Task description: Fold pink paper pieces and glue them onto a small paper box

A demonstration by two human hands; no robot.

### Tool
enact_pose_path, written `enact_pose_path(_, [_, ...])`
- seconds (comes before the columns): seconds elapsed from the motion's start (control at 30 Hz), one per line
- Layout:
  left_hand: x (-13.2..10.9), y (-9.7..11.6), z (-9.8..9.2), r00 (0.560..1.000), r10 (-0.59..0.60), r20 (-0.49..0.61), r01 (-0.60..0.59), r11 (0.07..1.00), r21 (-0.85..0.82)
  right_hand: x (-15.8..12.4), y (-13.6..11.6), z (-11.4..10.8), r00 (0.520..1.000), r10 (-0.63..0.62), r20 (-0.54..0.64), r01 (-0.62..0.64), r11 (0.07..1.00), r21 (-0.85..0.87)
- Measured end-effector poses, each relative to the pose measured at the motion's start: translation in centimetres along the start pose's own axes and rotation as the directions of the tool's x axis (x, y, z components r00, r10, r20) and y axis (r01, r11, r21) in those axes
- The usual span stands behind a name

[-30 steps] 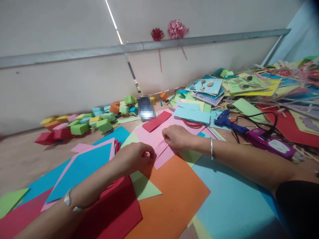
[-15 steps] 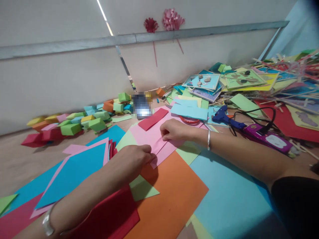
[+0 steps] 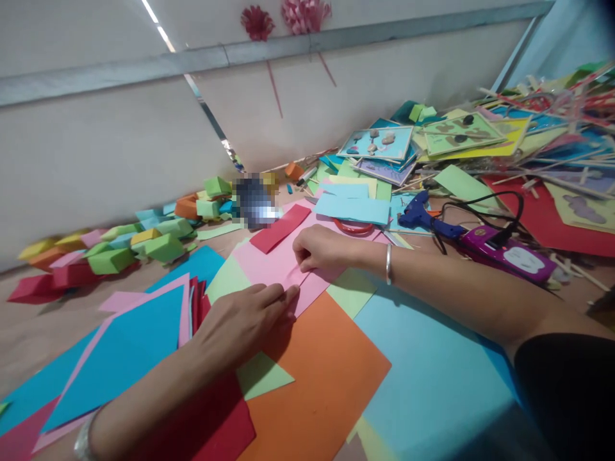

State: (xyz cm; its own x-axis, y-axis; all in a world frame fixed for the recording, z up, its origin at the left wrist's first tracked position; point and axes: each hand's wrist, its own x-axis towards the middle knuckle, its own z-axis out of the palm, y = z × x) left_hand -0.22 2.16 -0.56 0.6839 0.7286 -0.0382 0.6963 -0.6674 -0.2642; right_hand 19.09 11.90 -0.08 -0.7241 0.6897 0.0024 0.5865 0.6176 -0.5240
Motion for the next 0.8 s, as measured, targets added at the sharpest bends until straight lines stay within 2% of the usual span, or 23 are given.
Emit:
enact_pose_path(0.17, [0.5, 0.0, 0.2, 0.998, -0.066, 0.006, 0.067, 0.993, -0.1, -0.1, 0.4, -0.5, 0.996, -0.051, 0.067, 0.049, 0.999, 0.023])
enact_pose_path(0.37, [1.1, -1.1, 0.8, 0.989, -0.145, 0.039, 0.15, 0.965, -0.215, 0.2, 0.5, -1.1, 0.989, -0.073, 0.127, 0.075, 0.997, -0.016])
enact_pose_path(0.53, [1.3, -2.0, 1.3, 0.998, -0.062, 0.016, 0.064, 0.935, -0.348, -0.1, 0.5, -1.1, 0.99, -0.06, 0.127, 0.059, 0.998, 0.013])
enact_pose_path(0.7, [1.0, -1.7, 1.3, 0.997, -0.053, -0.053, 0.036, 0.958, -0.285, -0.5, -0.2, -0.9, 0.993, 0.01, 0.121, -0.013, 0.999, 0.032])
enact_pose_path(0.8, [1.0, -1.4, 1.3, 0.99, -0.032, -0.138, -0.004, 0.969, -0.249, -0.3, -0.5, -0.8, 0.991, 0.059, 0.119, -0.061, 0.998, 0.011])
